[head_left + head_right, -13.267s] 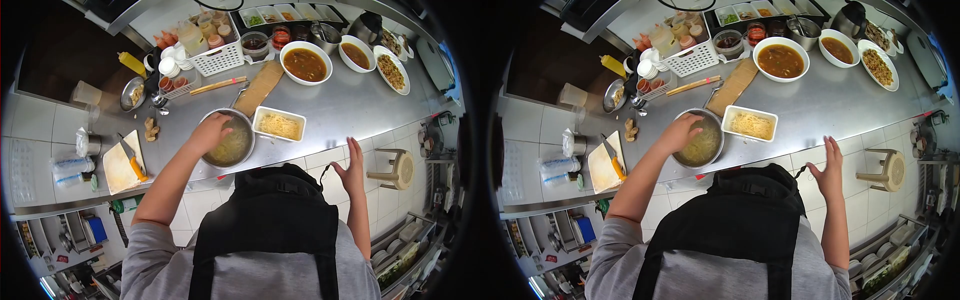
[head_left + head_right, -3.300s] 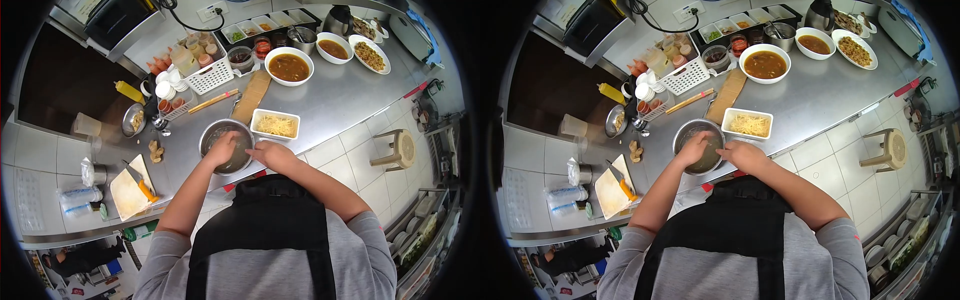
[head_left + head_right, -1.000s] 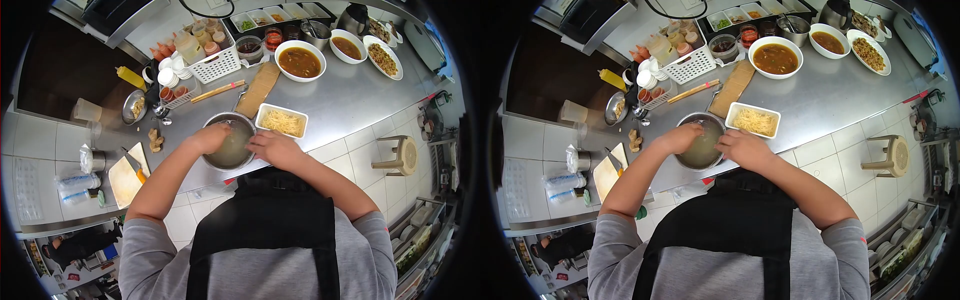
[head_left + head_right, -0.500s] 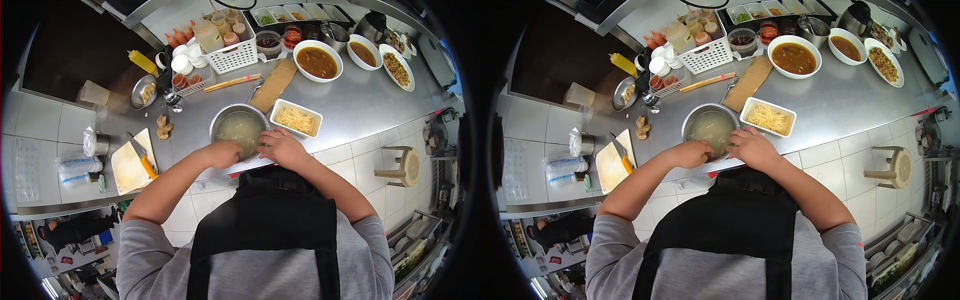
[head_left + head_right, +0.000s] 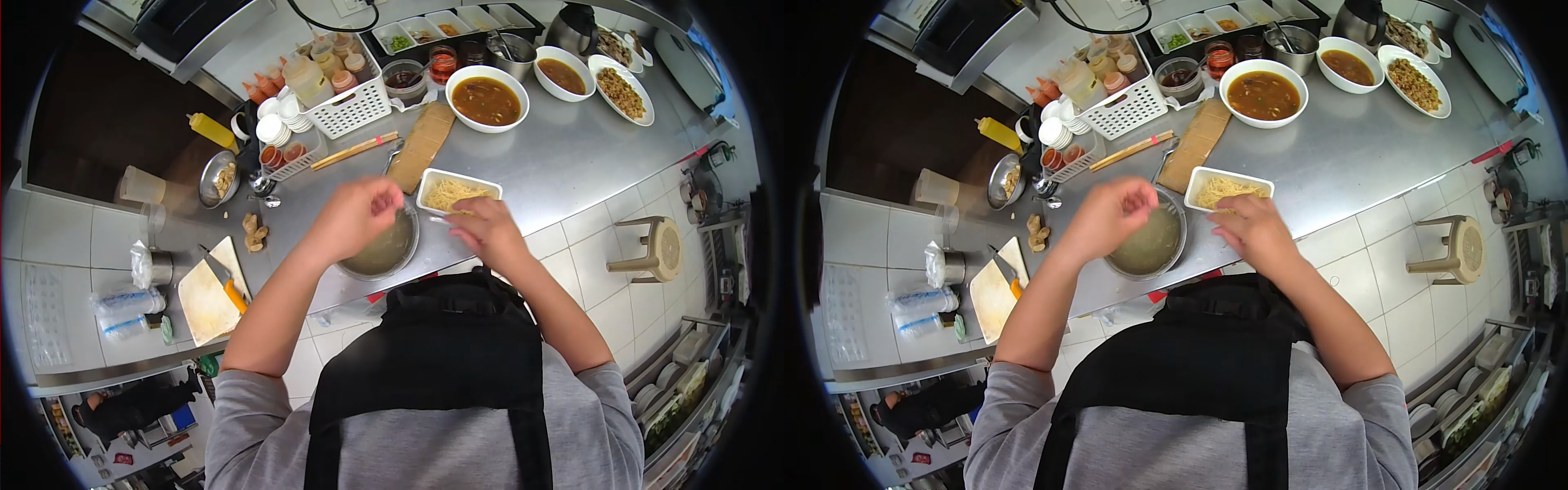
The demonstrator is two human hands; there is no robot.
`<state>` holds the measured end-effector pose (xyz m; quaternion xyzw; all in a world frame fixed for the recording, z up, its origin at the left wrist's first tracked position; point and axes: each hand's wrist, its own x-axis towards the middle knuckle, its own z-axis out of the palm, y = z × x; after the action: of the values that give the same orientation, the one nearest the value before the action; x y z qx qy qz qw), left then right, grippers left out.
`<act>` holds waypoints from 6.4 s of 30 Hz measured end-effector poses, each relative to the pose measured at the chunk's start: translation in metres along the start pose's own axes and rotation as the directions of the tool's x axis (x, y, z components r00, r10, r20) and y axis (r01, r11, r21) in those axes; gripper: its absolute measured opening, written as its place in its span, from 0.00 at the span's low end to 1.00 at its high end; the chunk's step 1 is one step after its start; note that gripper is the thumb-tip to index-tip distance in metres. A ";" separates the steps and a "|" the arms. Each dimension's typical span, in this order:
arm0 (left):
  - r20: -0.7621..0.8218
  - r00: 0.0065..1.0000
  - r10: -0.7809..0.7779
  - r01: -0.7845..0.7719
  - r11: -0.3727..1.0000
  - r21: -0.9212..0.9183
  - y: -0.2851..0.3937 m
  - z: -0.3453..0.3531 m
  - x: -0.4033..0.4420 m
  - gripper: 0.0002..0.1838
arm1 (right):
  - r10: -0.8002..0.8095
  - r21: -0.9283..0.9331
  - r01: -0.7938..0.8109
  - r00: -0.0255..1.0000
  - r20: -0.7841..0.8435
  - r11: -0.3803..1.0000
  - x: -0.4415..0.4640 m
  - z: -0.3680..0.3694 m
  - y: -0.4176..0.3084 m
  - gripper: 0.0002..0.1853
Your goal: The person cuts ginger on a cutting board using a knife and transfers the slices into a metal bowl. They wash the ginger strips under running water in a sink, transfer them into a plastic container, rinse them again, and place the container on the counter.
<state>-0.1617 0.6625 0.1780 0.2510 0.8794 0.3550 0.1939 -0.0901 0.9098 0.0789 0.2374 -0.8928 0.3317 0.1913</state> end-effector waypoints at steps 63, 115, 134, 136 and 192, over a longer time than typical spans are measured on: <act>-0.132 0.875 0.466 -0.438 0.877 0.196 -0.026 0.087 0.073 0.31 | 0.484 -0.326 -0.436 0.872 0.078 0.838 -0.009 0.012 0.021 0.52; -0.781 0.251 -0.572 0.691 0.671 -0.269 -0.034 0.157 -0.593 0.42 | 0.584 0.387 -0.920 0.350 0.732 0.065 -0.001 0.130 -0.039 0.24; -0.741 -0.239 -0.627 0.745 0.371 -0.554 -0.126 0.129 -0.799 0.46 | 0.408 0.157 -0.822 0.426 0.808 0.547 0.127 0.267 -0.276 0.11; -0.712 -0.350 -0.610 0.733 0.295 -0.613 -0.141 0.124 -0.822 0.46 | 0.307 0.112 -0.817 0.335 0.891 0.566 0.144 0.312 -0.347 0.14; -0.719 -0.157 -0.677 0.783 0.358 -0.508 -0.955 -0.472 -1.782 0.52 | 0.012 0.172 -0.961 0.179 0.984 0.218 0.183 1.357 -1.543 0.13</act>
<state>0.7260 -1.2123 0.0961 -0.5046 0.8281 0.2025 -0.1362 0.3606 -1.1006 -0.0151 0.0382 -0.5699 0.5846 -0.5762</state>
